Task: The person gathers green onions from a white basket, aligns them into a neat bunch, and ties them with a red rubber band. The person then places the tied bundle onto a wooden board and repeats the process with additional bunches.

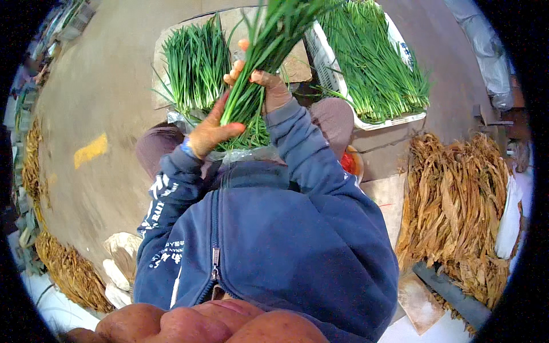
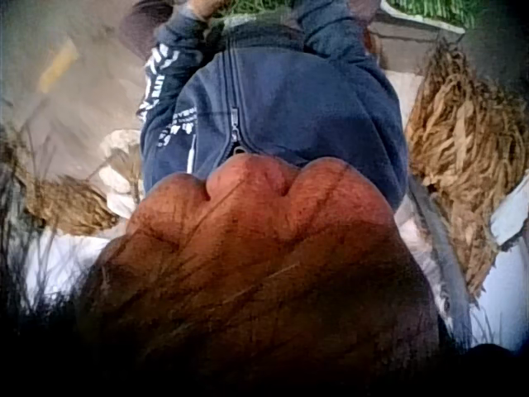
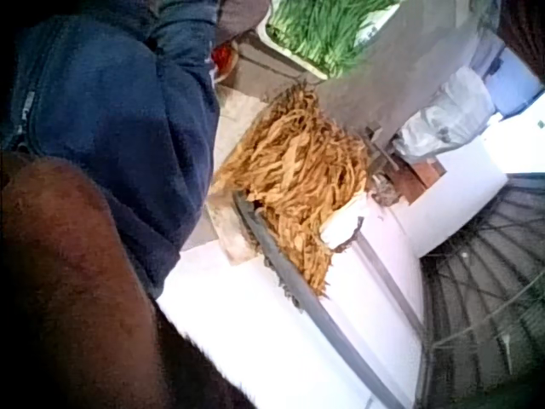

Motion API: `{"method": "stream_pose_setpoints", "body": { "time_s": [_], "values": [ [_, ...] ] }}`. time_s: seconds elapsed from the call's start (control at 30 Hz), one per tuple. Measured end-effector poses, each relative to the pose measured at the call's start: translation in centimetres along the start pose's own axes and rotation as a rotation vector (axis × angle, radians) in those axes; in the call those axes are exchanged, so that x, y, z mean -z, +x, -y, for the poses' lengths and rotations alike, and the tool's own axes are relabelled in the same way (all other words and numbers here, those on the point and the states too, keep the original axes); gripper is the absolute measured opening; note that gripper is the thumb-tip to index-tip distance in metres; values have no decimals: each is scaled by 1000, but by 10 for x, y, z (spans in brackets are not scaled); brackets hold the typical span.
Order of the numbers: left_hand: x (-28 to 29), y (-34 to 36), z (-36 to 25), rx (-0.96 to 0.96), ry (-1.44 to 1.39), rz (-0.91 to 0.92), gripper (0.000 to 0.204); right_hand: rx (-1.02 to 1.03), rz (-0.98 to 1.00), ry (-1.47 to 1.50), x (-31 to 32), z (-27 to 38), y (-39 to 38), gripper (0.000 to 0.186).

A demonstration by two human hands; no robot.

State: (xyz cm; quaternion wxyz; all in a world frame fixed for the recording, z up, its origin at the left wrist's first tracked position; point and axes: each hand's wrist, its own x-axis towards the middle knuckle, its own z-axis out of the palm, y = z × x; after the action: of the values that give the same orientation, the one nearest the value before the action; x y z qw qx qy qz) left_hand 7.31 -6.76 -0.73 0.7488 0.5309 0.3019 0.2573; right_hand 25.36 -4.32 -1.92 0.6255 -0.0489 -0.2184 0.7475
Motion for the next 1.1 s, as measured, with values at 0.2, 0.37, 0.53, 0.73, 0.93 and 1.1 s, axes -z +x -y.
{"method": "stream_pose_setpoints", "body": {
  "time_s": [0.2, 0.37, 0.53, 0.73, 0.93, 1.1],
  "values": [
    [-8, 8, 36, 114, -62, -60, 54, -66, -173, 91, 27, -20, -4, 62],
    [-3, 11, 37, 244, -82, -101, 38, -59, -253, 149, 26, -23, -2, 52],
    [33, 13, 4, 323, 399, -258, 37, -44, -232, -11, 50, -22, -15, 51],
    [53, 16, -35, 76, 1465, -627, 41, -654, -189, -542, 120, -68, -49, 98],
    [8, 7, -47, 188, 1381, -548, 42, -449, -20, -123, 39, -62, -27, 53],
    [11, -13, 3, 178, 1293, -516, 51, -139, -353, 109, 10, -46, -19, 31]
  ]
}}
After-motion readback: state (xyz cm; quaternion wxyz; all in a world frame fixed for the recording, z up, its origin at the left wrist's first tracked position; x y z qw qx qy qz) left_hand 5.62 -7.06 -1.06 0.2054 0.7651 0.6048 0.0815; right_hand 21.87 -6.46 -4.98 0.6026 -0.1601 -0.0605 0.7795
